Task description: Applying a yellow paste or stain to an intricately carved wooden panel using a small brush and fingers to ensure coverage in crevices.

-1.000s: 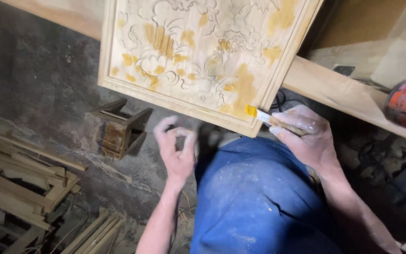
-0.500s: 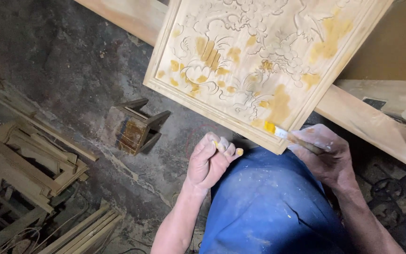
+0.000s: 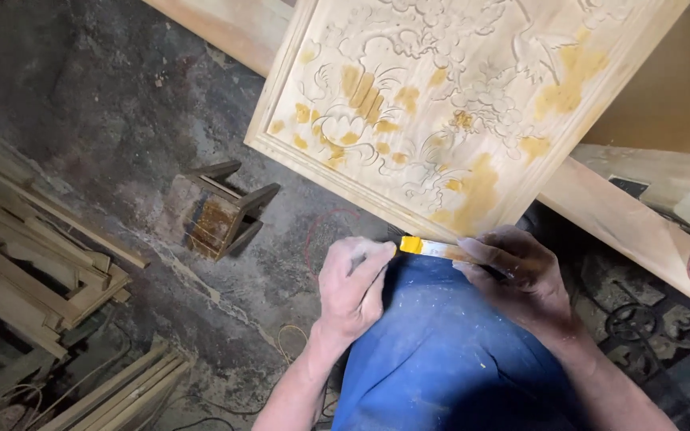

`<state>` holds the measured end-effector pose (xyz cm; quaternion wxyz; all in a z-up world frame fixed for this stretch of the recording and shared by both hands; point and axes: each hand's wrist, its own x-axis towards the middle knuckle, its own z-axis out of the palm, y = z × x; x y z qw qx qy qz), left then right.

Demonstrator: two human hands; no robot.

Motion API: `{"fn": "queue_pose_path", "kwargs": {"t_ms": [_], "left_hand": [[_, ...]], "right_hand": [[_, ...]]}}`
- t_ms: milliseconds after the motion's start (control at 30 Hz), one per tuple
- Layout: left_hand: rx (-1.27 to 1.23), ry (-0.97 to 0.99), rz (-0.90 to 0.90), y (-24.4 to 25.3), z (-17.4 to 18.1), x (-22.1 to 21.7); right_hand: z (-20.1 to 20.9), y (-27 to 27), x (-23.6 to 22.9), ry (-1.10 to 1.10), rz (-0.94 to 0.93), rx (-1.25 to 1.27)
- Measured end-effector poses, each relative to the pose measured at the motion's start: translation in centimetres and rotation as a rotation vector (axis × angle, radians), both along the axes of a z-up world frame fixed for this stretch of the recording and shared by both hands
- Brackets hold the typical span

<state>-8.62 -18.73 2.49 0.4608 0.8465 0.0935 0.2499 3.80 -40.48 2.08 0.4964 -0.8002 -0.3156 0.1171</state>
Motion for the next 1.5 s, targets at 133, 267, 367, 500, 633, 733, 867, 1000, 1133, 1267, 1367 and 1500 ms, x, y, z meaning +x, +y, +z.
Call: {"fn": "queue_pose_path", "kwargs": {"t_ms": [133, 267, 367, 500, 633, 733, 867, 1000, 1133, 1267, 1367, 1500], "left_hand": [[0.314, 0.002, -0.019, 1.0, -0.2, 0.6], [0.37, 0.016, -0.025, 1.3, -0.7, 0.4], [0.439, 0.012, -0.003, 1.8, -0.4, 0.1], [0.327, 0.072, -0.147, 3.1, 2.6, 1.2], [-0.207, 0.613, -0.051, 4.2, 5.4, 2.7], [-0.154, 0.136, -0.15, 4.7, 1.8, 0.5], [-0.164, 0.191, 0.134, 8.9, -3.2, -1.1], [-0.198, 0.341, 0.323, 13.2, -6.8, -0.4], [-0.018, 0.309, 0.327, 13.7, -8.5, 0.3], [0.243, 0.349, 0.292, 13.4, -7.9, 0.6], [0.549, 0.398, 0.367, 13.1, -7.0, 1.2], [0.337, 0.381, 0.338, 13.5, -6.9, 0.4]], "right_hand": [[1.3, 1.3, 0.9, -0.211, 0.053, -0.085], [0.0, 1.0, 0.4, -0.284, 0.061, -0.099], [-0.8, 0.7, 0.3, -0.309, 0.1, -0.12], [-0.6, 1.0, 0.2, -0.311, 0.205, -0.155], [-0.8, 2.3, -0.5, -0.162, 0.05, -0.214], [0.9, 4.2, 0.1, 0.223, -0.207, -0.475], [0.4, 6.0, 2.1, 0.401, -0.282, -0.657], [-3.1, 5.3, 2.4, 0.271, -0.185, -0.409], [-3.0, 5.5, 2.4, 0.286, -0.214, -0.417], [-3.2, 5.4, 2.4, 0.284, -0.196, -0.394], [-3.2, 5.3, 2.3, 0.307, -0.22, -0.42], [-2.9, 5.5, 2.4, 0.295, -0.196, -0.38]]}}
